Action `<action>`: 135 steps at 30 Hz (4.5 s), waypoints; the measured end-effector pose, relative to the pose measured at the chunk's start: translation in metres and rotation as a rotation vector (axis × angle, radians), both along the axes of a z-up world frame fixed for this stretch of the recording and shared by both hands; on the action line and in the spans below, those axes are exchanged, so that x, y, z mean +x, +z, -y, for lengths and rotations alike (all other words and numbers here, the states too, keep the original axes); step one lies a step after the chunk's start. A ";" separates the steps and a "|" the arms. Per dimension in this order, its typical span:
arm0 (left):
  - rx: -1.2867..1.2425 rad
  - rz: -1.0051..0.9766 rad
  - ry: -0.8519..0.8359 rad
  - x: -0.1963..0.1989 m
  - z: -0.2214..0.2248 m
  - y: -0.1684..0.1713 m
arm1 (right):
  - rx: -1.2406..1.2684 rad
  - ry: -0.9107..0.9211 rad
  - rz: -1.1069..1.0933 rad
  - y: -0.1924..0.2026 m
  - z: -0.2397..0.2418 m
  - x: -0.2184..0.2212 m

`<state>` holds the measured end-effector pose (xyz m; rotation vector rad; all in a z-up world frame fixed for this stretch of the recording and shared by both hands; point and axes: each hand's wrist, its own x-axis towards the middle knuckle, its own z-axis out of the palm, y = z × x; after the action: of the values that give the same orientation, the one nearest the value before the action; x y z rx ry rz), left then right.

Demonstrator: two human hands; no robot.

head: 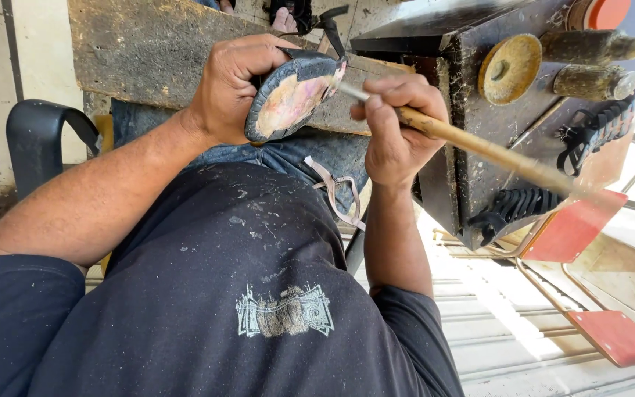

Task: Applying glue to the sole of a shoe using a brush for repair

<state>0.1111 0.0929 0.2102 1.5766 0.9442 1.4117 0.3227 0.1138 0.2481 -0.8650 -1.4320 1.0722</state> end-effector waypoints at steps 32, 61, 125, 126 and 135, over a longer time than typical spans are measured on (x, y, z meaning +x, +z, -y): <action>-0.240 -0.192 0.119 0.016 -0.008 -0.004 | 0.505 0.450 0.144 0.044 -0.006 -0.018; -0.325 -0.204 0.171 0.015 -0.021 -0.013 | 0.343 0.437 0.076 0.033 -0.007 -0.016; -0.114 -0.279 0.038 -0.036 0.083 -0.100 | -0.167 0.273 -0.174 -0.101 0.022 -0.002; -0.115 -0.282 0.042 -0.035 0.083 -0.095 | -0.167 0.277 -0.177 -0.100 0.024 -0.002; -0.040 -0.374 0.074 -0.029 0.073 -0.066 | -0.147 0.124 -0.147 -0.069 0.040 -0.030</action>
<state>0.0821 0.0204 0.1444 1.8286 1.2508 1.1570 0.2932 0.0736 0.1789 -0.7918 -1.3093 1.3208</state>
